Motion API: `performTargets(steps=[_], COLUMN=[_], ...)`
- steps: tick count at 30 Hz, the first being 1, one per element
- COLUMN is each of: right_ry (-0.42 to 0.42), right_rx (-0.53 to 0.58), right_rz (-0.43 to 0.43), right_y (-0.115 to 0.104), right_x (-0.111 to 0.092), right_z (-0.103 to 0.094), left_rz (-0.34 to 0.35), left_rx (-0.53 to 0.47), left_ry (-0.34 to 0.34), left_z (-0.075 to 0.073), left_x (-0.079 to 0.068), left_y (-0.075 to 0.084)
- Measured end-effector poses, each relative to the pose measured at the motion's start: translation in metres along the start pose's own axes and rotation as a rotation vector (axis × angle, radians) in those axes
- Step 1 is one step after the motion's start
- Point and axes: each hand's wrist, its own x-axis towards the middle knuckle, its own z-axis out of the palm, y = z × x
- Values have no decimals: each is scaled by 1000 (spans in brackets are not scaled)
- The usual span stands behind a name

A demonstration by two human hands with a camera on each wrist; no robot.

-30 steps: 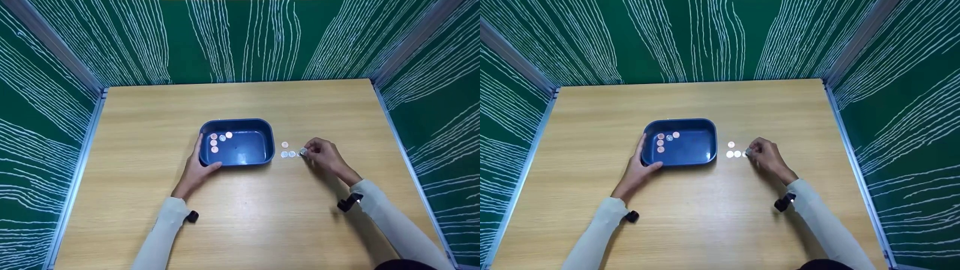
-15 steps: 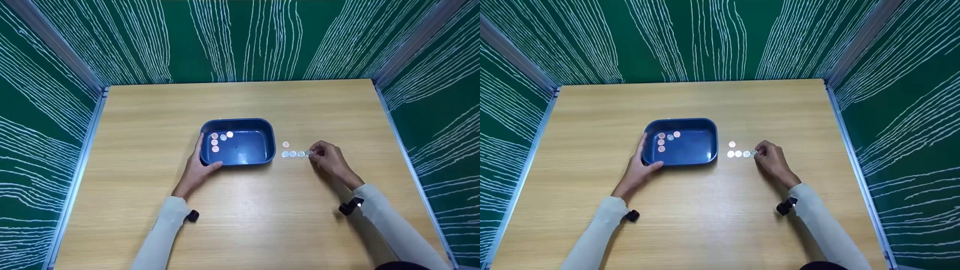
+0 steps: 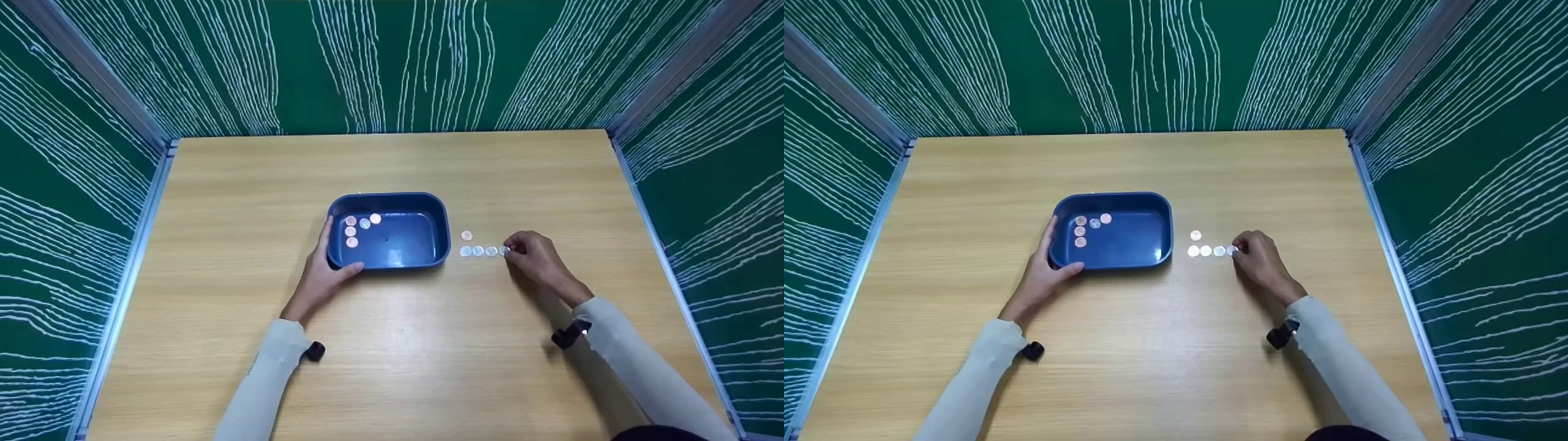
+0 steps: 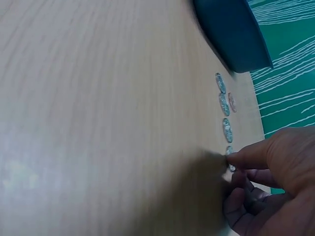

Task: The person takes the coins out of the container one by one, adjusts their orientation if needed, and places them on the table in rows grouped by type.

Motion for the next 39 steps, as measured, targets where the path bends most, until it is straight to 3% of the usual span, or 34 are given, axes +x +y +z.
performTargets(steps=[5,13,25,39], right_ry=[-4,-8,-77,-127], right_rx=[45,97,124,115], right_rz=[17,-29,-106,-185], right_y=[-9,-43,-86,-114], right_x=[4,17,45,64], right_z=[-5,-10,6,23], left_rz=[-1,24,-2,6], left_rx=[5,2,17,18], left_ry=[2,5,12,18], left_z=[0,-2,0,-1], left_x=[1,1,1,0], left_y=[0,-3,1,2])
